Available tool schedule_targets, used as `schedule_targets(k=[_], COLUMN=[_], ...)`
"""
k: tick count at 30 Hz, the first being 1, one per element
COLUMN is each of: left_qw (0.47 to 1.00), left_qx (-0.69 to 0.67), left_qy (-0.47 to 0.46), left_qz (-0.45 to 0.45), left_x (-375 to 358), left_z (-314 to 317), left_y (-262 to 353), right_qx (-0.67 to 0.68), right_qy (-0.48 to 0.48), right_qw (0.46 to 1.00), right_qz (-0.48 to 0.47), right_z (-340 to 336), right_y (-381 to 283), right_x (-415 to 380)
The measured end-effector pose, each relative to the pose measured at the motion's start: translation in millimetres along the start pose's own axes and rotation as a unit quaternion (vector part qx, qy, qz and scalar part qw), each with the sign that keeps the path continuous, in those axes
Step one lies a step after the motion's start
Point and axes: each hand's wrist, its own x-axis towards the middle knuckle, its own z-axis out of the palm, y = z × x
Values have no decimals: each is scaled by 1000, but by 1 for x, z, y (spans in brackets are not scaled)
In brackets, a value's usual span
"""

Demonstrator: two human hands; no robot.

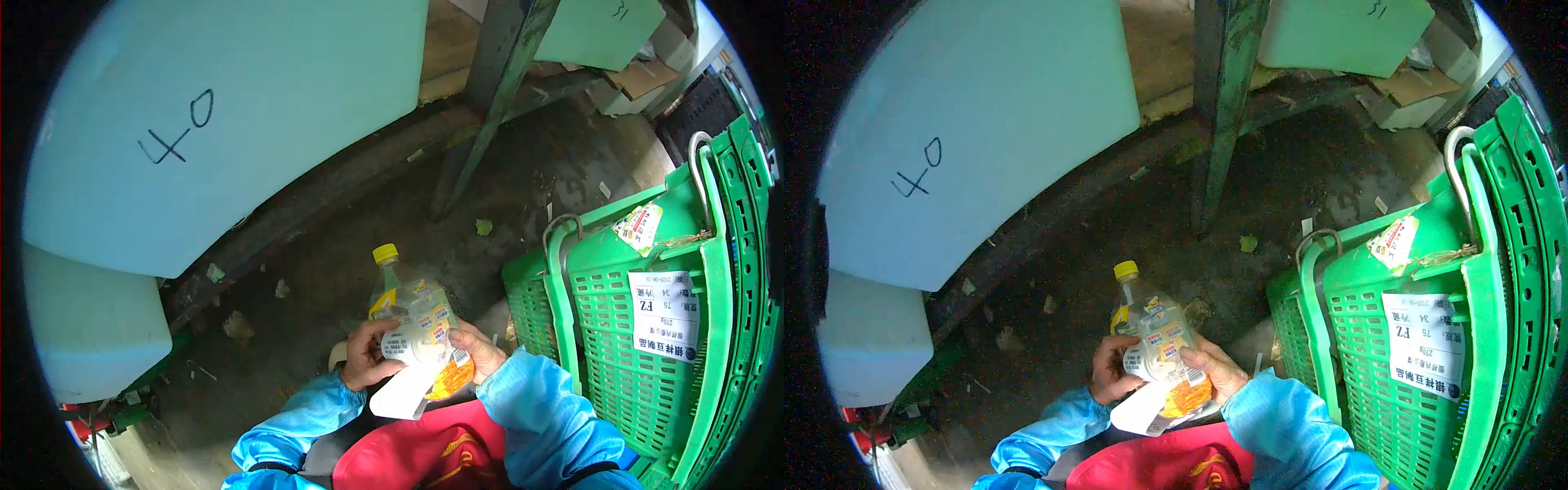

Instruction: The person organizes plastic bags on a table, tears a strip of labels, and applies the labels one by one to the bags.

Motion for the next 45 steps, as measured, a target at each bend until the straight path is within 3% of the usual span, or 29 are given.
schedule_targets(k=[5, 7, 10, 14, 19, 20, 21, 22, 24, 26, 32, 35, 37, 40, 44, 45], left_qw=[999, 997, 997, 997, 995, 995, 989, 977, 974, 970, 964, 957, 962, 961, 945, 943], left_qx=[-32, -70, -78, -72, 49, 49, 123, 197, 210, 224, 251, 285, 269, 276, 325, 333], left_qy=[36, 13, 26, 25, 85, 84, 70, 55, 73, 91, 86, 44, 18, 0, -2, 6], left_qz=[-14, 30, -10, 5, -25, -25, -43, -61, -34, -6, -17, 20, 39, 21, 25, -4], left_x=[-1, -1, -3, 4, 9, 10, 13, 16, 23, 25, 24, 26, 28, 26, 32, 32], left_z=[4, 6, 6, 10, 4, -1, -6, -8, -4, -5, -12, -13, -9, -6, -12, -15], left_y=[0, -2, 2, 12, 11, 12, 16, 21, 24, 23, 12, 11, 15, 15, 3, -2], right_qx=[-9, -14, 10, 5, -24, -172, -311, -312, -596, -588, -592, -612, -558, -520, -520, -463], right_qy=[23, 32, -9, -13, 33, 127, 214, 214, 192, 185, 134, 126, 162, 234, 244, 262], right_qw=[1000, 999, 1000, 1000, 999, 968, 889, 889, 701, 700, 738, 709, 762, 788, 782, 816], right_qz=[-3, 4, 18, 24, 4, -132, -260, -259, -340, -362, -294, -326, -286, -233, -240, -224], right_z=[-5, -8, -13, -14, -16, -23, -26, -22, -11, -11, -11, -14, -18, -20, -40, -43], right_y=[8, 10, 14, 17, 25, 28, 30, 23, 0, -2, -14, -13, -7, -8, -2, -6], right_x=[1, 1, 3, 4, 13, 19, 23, 20, 12, 15, 13, 17, 18, 17, 28, 29])
